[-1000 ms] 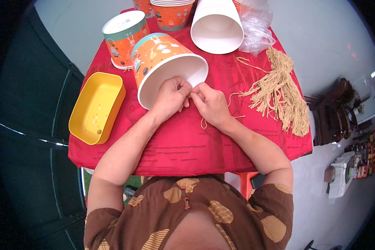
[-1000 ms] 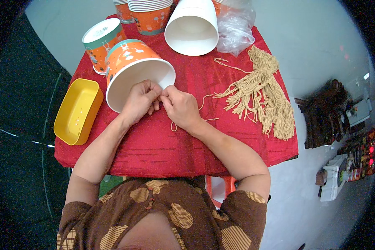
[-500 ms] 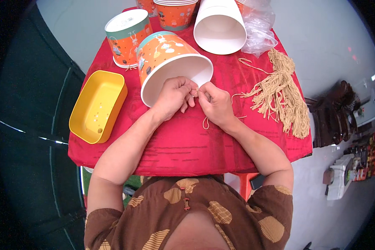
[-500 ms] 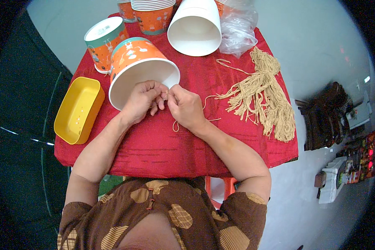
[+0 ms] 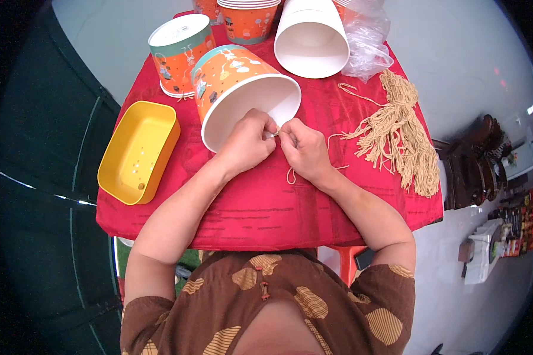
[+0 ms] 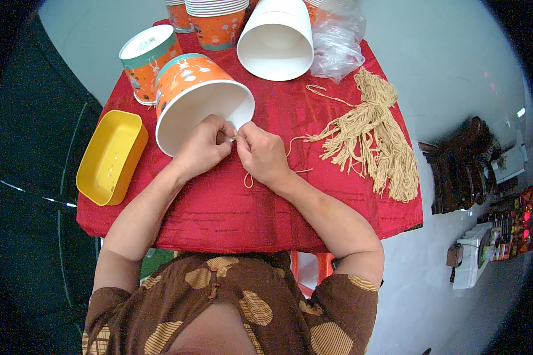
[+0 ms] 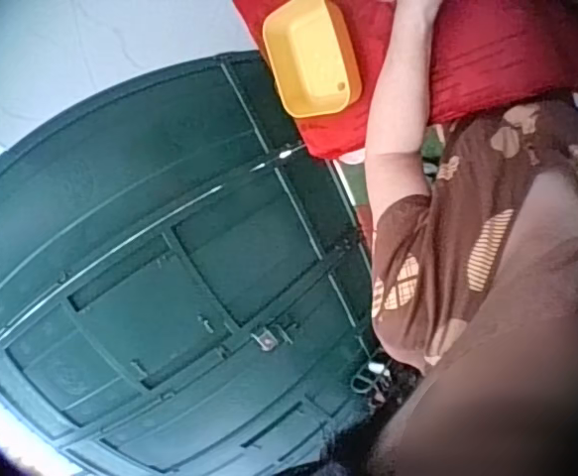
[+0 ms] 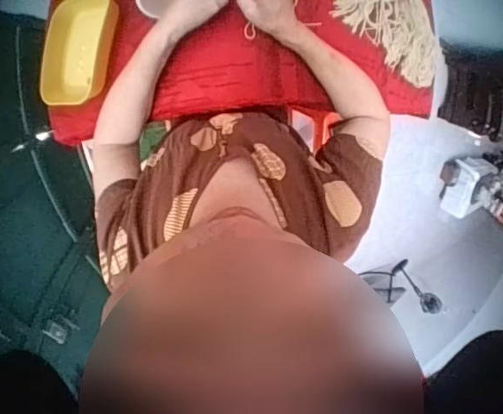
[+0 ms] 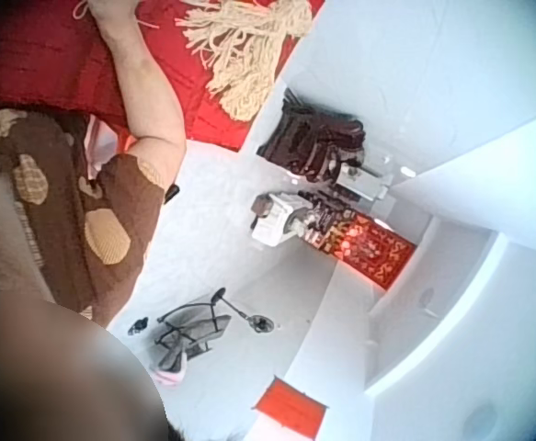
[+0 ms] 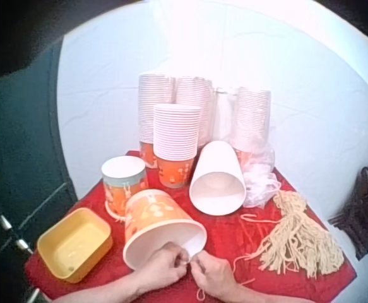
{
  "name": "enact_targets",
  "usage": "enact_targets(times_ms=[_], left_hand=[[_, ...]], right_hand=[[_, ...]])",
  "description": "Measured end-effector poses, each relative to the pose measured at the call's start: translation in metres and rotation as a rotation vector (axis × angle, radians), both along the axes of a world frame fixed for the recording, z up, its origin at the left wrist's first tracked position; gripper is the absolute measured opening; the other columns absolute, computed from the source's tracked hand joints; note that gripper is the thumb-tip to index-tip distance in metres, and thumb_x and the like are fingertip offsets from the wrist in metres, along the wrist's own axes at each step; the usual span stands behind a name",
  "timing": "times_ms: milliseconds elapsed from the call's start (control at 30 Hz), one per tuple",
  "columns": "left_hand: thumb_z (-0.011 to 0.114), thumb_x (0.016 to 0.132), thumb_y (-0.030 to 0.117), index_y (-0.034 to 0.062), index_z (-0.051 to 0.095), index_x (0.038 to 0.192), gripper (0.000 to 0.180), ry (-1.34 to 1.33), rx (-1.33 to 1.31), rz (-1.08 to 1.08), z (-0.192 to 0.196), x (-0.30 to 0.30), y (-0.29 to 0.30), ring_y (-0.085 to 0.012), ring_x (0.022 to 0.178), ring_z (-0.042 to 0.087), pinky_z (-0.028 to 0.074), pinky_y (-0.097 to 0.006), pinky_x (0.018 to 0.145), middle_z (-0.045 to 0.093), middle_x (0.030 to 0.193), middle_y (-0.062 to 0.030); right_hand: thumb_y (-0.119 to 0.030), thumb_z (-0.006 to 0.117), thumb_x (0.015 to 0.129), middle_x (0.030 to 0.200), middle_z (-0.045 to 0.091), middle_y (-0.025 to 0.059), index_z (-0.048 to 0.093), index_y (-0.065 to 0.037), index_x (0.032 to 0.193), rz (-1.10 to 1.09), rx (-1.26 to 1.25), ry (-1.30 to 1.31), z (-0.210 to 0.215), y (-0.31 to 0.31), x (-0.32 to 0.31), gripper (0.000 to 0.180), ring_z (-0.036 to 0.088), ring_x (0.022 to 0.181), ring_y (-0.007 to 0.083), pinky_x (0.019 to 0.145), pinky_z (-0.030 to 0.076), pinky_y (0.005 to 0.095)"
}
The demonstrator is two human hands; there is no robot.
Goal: Threading string through a pre-punched paper cup to assemble a craft item.
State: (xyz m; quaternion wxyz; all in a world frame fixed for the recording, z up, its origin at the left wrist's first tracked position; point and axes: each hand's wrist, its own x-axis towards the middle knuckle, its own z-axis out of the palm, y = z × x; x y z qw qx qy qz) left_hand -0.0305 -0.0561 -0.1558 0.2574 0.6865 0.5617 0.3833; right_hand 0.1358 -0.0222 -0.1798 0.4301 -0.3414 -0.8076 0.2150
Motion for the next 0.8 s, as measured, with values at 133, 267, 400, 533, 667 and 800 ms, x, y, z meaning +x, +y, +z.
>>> enact_targets(times_ms=[133,267,400,533,667,800], left_hand=[[0.061,0.079,0.0,-0.0021,0.061,0.087,0.008,0.027,0.083,0.035,-0.007,0.002,0.002,-0.0254,0.08,0.061,0.049,-0.035,0.073,0.062,0.088,-0.015],[0.062,0.078,0.001,-0.0023,0.059,0.081,0.005,0.014,0.098,0.029,-0.01,0.001,0.003,-0.0283,0.081,0.061,0.049,-0.036,0.072,0.061,0.087,-0.0163],[0.062,0.076,0.001,-0.0025,0.058,0.079,0.006,0.025,0.067,0.021,-0.005,0.002,0.001,-0.028,0.08,0.061,0.048,-0.037,0.072,0.06,0.086,-0.0158],[0.061,0.076,0.001,-0.0029,0.058,0.077,0.006,0.009,0.077,0.023,-0.008,0.001,0.001,-0.0274,0.079,0.06,0.048,-0.037,0.072,0.06,0.085,-0.016],[0.061,0.075,0.001,-0.0031,0.058,0.077,0.005,0.003,0.064,0.02,-0.008,0.001,0.001,-0.0274,0.079,0.06,0.048,-0.037,0.071,0.06,0.085,-0.0162],[0.061,0.076,0.001,-0.0035,0.059,0.076,0.004,-0.012,0.081,0.034,-0.011,0.001,0.003,-0.0275,0.078,0.06,0.048,-0.037,0.071,0.061,0.083,-0.0162]], right_hand=[[-0.005,0.062,0.084,0.068,0.06,0.0179,0.055,-0.002,0.084,0.014,-0.003,-0.008,0.0,0.0,0.0,0.007,0.063,0.062,0.0359,0.054,0.048,0.0437],[-0.005,0.063,0.084,0.068,0.061,0.0176,0.055,-0.002,0.085,0.009,0.005,-0.014,0.0,0.0,-0.001,0.009,0.064,0.063,0.0352,0.055,0.049,0.0433],[-0.005,0.064,0.084,0.069,0.061,0.0176,0.055,-0.002,0.087,-0.001,-0.023,-0.01,0.001,-0.001,-0.001,0.01,0.065,0.062,0.035,0.054,0.049,0.0431],[-0.005,0.064,0.084,0.069,0.062,0.0177,0.054,-0.003,0.089,-0.023,0.002,-0.027,0.002,-0.002,-0.002,0.012,0.065,0.063,0.0359,0.053,0.05,0.0436],[-0.005,0.063,0.084,0.07,0.063,0.018,0.054,-0.003,0.089,-0.009,0.069,-0.081,0.003,-0.002,-0.001,0.011,0.065,0.063,0.0362,0.053,0.05,0.0446],[-0.005,0.062,0.084,0.07,0.062,0.0178,0.054,-0.003,0.087,0.005,0.188,-0.083,0.002,0.0,-0.002,0.01,0.064,0.061,0.036,0.052,0.049,0.0449]])
